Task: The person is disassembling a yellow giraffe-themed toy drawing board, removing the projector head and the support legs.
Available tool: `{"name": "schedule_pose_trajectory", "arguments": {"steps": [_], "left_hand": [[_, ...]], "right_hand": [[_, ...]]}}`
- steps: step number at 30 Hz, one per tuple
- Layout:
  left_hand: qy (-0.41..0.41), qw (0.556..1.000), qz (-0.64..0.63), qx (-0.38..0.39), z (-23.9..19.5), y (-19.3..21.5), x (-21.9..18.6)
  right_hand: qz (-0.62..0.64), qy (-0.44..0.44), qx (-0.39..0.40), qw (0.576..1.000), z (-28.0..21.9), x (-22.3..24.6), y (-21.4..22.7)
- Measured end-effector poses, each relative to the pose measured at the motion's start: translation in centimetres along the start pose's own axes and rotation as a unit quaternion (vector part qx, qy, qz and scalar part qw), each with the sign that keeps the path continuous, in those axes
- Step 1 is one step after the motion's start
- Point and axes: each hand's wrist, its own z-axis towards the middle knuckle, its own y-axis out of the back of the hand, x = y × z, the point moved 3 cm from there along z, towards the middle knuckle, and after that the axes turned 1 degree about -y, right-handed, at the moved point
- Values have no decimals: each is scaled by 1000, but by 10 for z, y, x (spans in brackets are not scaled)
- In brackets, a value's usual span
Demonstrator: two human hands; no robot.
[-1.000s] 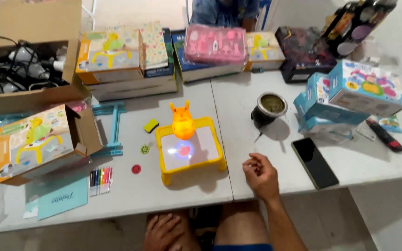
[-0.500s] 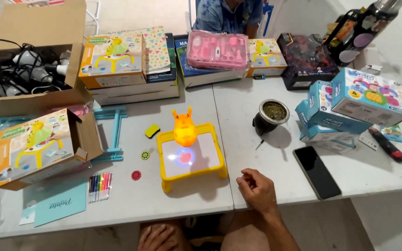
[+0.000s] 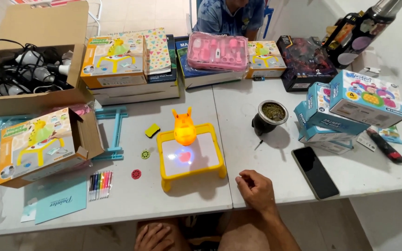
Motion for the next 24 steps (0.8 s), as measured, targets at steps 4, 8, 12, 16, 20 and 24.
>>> {"name": "schedule_pose_trajectory", "arguments": {"steps": [4,8,12,16,20,24], "left_hand": [[-33,997,44,-54,2,-11,2],[29,997,-35,55,6,3,-4],[-37,999,-7,-19,13,6,-3],[-42,998,-27,23,2,0,4],[-20,998,-55,29,5,4,3],[7,994,-82,68,21,17,-6]], "right_hand": [[-4,18,9,1000,3,8,1],[-14,25,15,999,2,12,1],[-37,41,19,998,2,10,-1],[-69,54,28,996,2,5,-5],[-70,56,15,996,1,8,-4],[-93,65,37,993,5,6,-6]]}}
